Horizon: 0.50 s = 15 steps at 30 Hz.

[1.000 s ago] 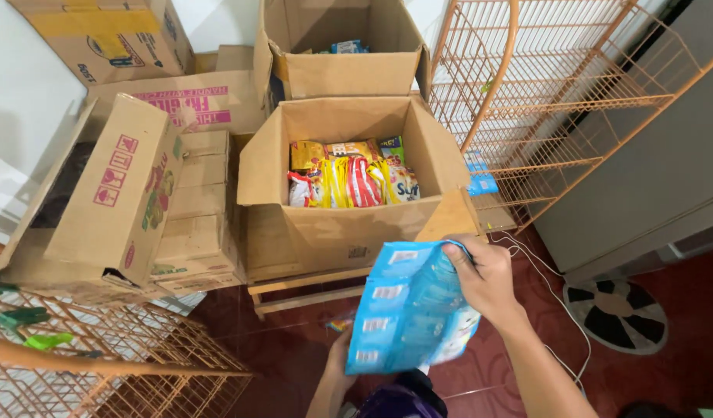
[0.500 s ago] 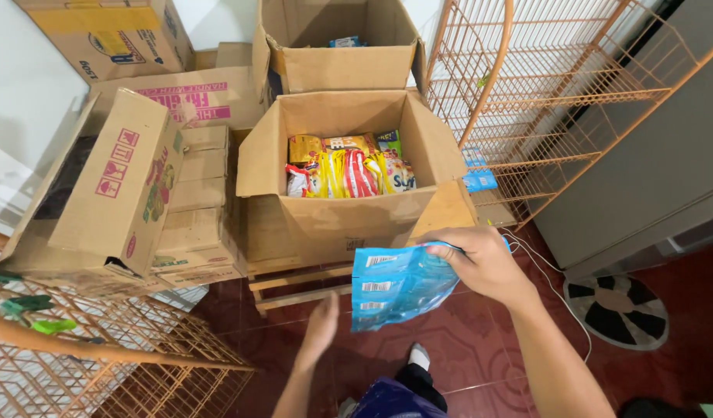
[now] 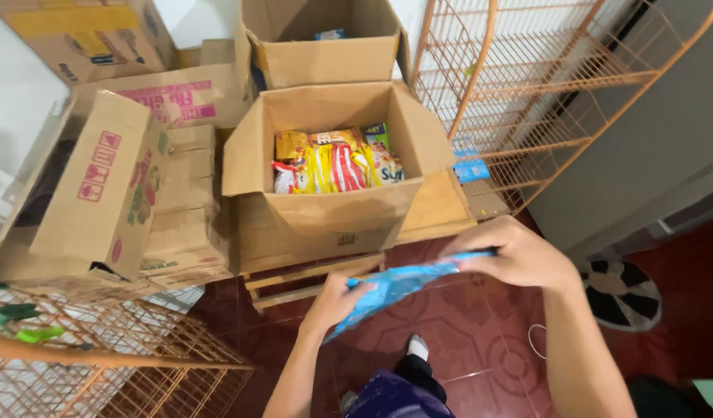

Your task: Take detergent packets from cardboard boxes and organize them onto a wire rack shelf.

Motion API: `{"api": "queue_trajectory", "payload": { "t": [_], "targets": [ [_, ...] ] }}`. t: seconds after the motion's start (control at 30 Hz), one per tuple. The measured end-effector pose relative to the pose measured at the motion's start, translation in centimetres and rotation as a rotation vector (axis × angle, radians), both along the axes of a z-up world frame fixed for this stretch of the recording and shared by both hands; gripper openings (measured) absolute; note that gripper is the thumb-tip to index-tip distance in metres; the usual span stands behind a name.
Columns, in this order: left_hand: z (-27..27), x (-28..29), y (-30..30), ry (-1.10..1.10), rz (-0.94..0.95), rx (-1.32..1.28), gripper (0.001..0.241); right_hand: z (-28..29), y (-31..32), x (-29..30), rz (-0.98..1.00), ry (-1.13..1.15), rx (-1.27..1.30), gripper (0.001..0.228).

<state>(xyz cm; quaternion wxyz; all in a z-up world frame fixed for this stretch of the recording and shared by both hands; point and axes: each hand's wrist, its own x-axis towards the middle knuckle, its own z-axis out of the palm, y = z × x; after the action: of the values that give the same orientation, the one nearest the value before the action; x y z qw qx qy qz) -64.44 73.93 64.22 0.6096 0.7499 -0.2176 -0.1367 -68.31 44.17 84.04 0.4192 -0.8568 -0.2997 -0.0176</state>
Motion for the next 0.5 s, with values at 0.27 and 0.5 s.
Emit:
{"api": "queue_trajectory", "payload": {
  "t": [0.27, 0.5],
  "targets": [
    [1.7, 2.5, -0.2, -0.244, -0.093, -0.137, 0.042, -11.8, -5.9, 0.4, 0.474, 0.574, 0.038, 0.072],
    [4.5, 3.2, 2.3, -0.162, -0.275, 0.042, 0.030, -22.1, -2.4, 3.6, -0.153, 0.627, 0.254, 0.082]
  ]
}}
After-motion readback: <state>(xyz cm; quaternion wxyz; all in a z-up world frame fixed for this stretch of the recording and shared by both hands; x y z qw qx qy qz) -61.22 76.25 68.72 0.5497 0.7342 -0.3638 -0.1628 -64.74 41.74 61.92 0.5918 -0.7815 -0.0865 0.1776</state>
